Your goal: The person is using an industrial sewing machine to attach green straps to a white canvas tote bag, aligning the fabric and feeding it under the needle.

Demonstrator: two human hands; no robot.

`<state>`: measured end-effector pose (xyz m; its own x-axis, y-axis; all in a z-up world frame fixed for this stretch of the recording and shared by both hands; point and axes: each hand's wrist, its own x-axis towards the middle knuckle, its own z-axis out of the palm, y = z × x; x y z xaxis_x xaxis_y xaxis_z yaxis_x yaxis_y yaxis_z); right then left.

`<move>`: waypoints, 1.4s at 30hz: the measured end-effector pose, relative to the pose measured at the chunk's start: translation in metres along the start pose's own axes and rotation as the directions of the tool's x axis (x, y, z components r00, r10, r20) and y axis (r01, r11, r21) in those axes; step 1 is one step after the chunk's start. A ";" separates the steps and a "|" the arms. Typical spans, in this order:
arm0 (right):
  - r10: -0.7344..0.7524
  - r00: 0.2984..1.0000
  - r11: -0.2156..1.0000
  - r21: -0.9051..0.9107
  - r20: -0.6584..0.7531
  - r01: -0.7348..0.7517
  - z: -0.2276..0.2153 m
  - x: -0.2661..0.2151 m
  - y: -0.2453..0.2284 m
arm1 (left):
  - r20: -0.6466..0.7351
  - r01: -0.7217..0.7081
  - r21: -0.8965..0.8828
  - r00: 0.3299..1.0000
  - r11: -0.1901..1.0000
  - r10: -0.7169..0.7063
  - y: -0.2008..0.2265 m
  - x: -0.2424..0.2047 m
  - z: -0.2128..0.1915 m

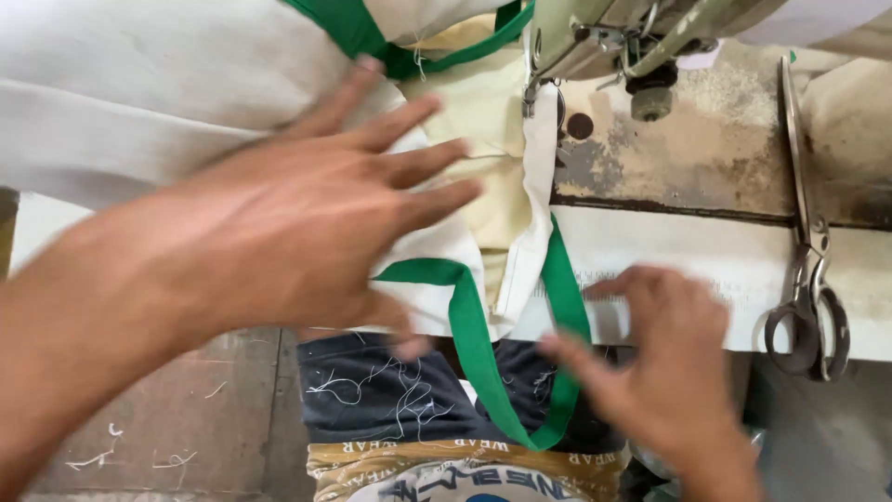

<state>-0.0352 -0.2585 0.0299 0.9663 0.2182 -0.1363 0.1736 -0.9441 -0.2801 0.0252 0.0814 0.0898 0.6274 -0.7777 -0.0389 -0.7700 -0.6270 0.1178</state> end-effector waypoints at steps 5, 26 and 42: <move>0.053 0.993 0.996 0.061 0.105 -0.059 -0.010 -0.018 0.012 | 0.232 -0.031 0.667 0.958 0.745 -0.168 0.044 -0.018 -0.006; 0.083 0.996 0.972 0.223 -0.044 -0.072 0.025 0.002 -0.033 | 0.445 0.638 0.482 0.412 0.600 -0.795 0.017 0.024 -0.039; -0.547 0.799 0.768 -0.531 -0.251 0.359 0.012 0.001 -0.043 | -0.048 0.489 0.169 0.872 0.856 -0.488 0.040 0.068 0.038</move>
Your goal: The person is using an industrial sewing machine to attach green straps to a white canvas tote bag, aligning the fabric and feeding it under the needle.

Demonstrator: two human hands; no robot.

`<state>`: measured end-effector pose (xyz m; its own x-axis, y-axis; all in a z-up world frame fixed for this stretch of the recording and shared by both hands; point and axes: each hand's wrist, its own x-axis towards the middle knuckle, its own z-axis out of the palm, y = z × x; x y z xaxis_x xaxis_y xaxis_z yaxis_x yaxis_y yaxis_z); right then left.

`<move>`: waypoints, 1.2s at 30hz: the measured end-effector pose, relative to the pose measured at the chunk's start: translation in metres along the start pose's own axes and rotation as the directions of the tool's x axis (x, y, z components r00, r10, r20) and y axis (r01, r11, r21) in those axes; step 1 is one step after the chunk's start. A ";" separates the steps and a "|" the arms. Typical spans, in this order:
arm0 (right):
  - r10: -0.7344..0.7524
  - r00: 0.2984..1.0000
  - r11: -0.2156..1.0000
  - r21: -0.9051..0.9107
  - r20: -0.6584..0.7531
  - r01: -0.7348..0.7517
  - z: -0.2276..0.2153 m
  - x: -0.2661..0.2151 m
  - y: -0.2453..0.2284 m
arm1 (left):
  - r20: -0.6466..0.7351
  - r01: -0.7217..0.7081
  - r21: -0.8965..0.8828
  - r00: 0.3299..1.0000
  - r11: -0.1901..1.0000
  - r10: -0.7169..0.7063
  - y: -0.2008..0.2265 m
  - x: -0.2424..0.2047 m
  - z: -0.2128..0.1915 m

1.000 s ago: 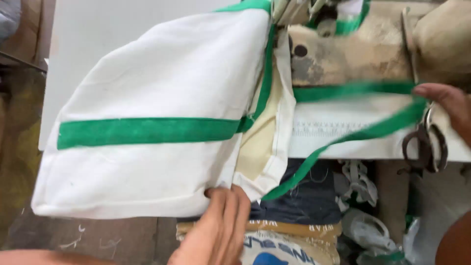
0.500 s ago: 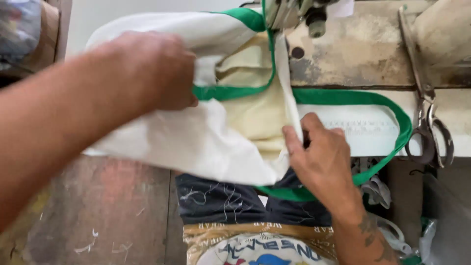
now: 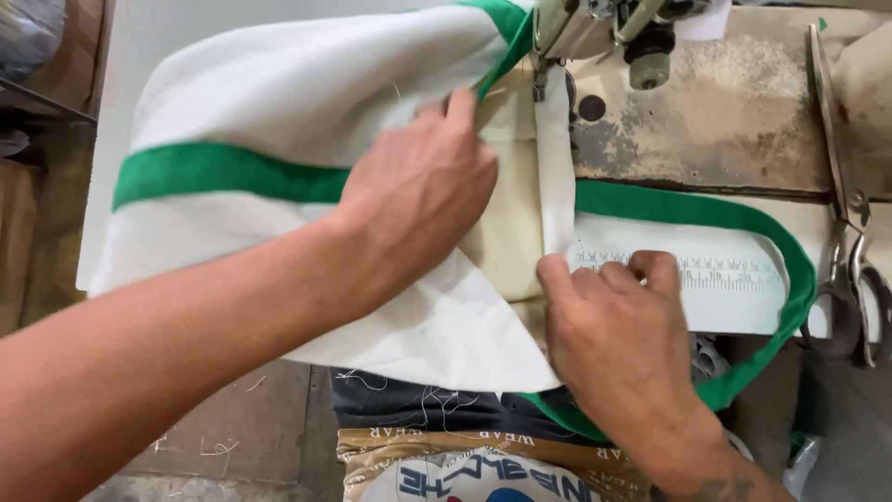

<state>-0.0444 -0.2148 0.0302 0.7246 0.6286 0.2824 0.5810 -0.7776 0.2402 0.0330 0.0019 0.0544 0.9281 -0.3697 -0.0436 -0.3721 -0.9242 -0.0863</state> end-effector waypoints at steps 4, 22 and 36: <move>-0.055 0.994 0.998 0.019 0.100 0.053 0.023 0.006 -0.006 | -0.138 -0.162 0.705 0.924 0.691 0.358 0.003 0.002 -0.018; -0.171 0.962 0.838 0.482 -0.213 0.256 0.084 0.062 0.092 | -0.318 -0.452 -0.054 0.853 0.891 0.413 -0.034 0.021 0.045; -0.085 0.994 0.890 0.443 -0.064 0.105 0.079 0.056 0.090 | -0.339 -0.507 0.124 0.787 0.853 0.516 -0.047 0.025 0.050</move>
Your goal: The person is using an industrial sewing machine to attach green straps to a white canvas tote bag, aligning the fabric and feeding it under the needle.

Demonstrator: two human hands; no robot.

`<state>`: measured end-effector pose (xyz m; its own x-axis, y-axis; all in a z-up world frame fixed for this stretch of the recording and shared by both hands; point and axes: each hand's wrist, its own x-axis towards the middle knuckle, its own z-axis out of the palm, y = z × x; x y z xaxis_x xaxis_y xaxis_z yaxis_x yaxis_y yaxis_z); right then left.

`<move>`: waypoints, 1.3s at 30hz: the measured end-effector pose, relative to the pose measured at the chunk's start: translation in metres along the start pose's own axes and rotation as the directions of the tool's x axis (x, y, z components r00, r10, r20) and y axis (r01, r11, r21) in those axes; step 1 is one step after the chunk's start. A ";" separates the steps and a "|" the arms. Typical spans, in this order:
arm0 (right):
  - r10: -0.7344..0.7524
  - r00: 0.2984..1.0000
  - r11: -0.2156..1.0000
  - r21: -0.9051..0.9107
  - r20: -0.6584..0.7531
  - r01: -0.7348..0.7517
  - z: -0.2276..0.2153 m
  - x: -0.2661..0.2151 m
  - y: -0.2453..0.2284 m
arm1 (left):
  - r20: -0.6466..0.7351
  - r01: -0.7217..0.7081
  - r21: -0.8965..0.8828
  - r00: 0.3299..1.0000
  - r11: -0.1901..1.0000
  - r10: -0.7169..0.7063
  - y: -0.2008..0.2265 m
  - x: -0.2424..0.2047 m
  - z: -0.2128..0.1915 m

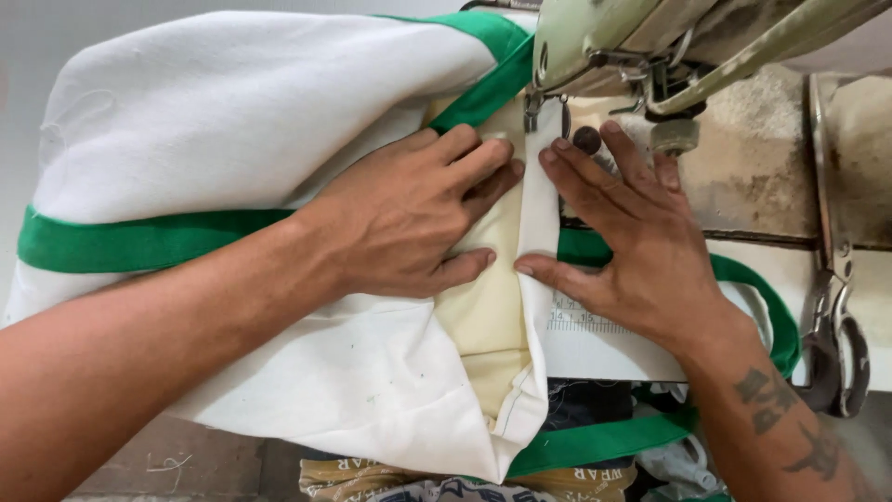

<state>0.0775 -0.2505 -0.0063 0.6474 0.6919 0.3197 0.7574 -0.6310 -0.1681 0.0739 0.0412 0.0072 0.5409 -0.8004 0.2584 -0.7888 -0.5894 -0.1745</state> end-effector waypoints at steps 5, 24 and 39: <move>-0.006 1.000 1.000 0.015 0.022 0.005 0.006 -0.007 0.010 | 0.136 -0.010 -0.040 0.991 0.999 0.016 -0.010 -0.003 -0.003; 0.030 0.997 0.998 -0.057 0.065 -0.026 -0.003 0.002 0.006 | 0.117 -0.046 -0.084 0.992 0.995 0.056 -0.011 -0.008 0.007; 0.250 0.928 0.959 0.060 0.278 -0.276 -0.006 0.032 0.017 | 0.110 -0.020 -0.051 0.994 0.998 0.025 -0.035 0.005 0.013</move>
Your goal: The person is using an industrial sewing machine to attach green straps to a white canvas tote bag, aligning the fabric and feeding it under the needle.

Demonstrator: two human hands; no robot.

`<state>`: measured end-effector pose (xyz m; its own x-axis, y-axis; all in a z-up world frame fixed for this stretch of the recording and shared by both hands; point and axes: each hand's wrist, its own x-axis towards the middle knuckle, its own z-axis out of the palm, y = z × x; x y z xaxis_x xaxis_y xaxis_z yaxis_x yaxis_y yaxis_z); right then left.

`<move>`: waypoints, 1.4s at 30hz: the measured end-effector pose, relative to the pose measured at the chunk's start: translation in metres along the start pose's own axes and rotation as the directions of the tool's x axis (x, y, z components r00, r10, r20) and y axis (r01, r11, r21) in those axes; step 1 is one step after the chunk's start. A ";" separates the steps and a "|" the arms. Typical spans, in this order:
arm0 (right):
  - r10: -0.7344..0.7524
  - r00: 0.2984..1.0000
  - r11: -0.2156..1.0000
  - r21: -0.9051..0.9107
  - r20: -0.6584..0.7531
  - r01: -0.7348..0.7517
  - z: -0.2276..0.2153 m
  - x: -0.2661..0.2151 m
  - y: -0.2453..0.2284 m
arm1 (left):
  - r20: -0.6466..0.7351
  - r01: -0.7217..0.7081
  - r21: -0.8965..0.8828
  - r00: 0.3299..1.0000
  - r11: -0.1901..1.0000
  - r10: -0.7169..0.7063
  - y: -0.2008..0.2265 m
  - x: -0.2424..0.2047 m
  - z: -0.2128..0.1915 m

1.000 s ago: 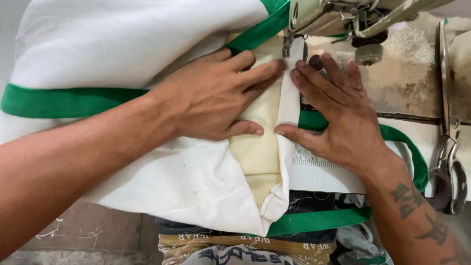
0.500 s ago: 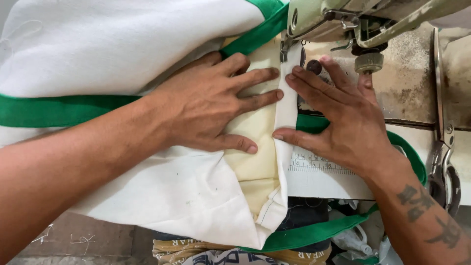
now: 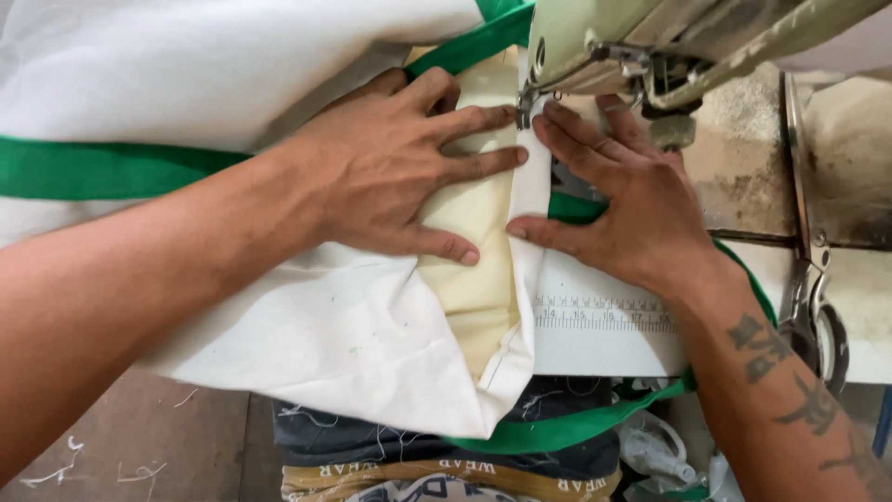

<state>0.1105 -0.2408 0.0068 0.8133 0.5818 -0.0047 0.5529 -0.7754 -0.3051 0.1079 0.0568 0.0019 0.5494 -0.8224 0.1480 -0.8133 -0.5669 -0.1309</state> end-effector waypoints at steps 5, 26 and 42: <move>-0.062 0.998 0.996 -0.061 0.006 0.062 -0.001 0.003 0.002 | 0.280 0.149 -0.266 0.957 0.952 -0.072 0.070 -0.007 -0.088; -0.521 0.736 0.836 -0.087 -0.432 0.541 0.050 -0.102 -0.050 | 0.342 0.112 -0.666 0.924 0.738 0.169 0.123 0.024 -0.112; -0.487 0.792 0.797 0.183 -0.369 0.575 0.022 -0.093 -0.051 | 0.196 -0.193 0.275 0.970 0.942 0.141 0.064 0.007 -0.034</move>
<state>0.0028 -0.2504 0.0016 0.4419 0.7475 0.4960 0.8754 -0.2387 -0.4203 0.0535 0.0166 0.0278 0.4560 -0.8875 -0.0672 -0.8191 -0.3889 -0.4218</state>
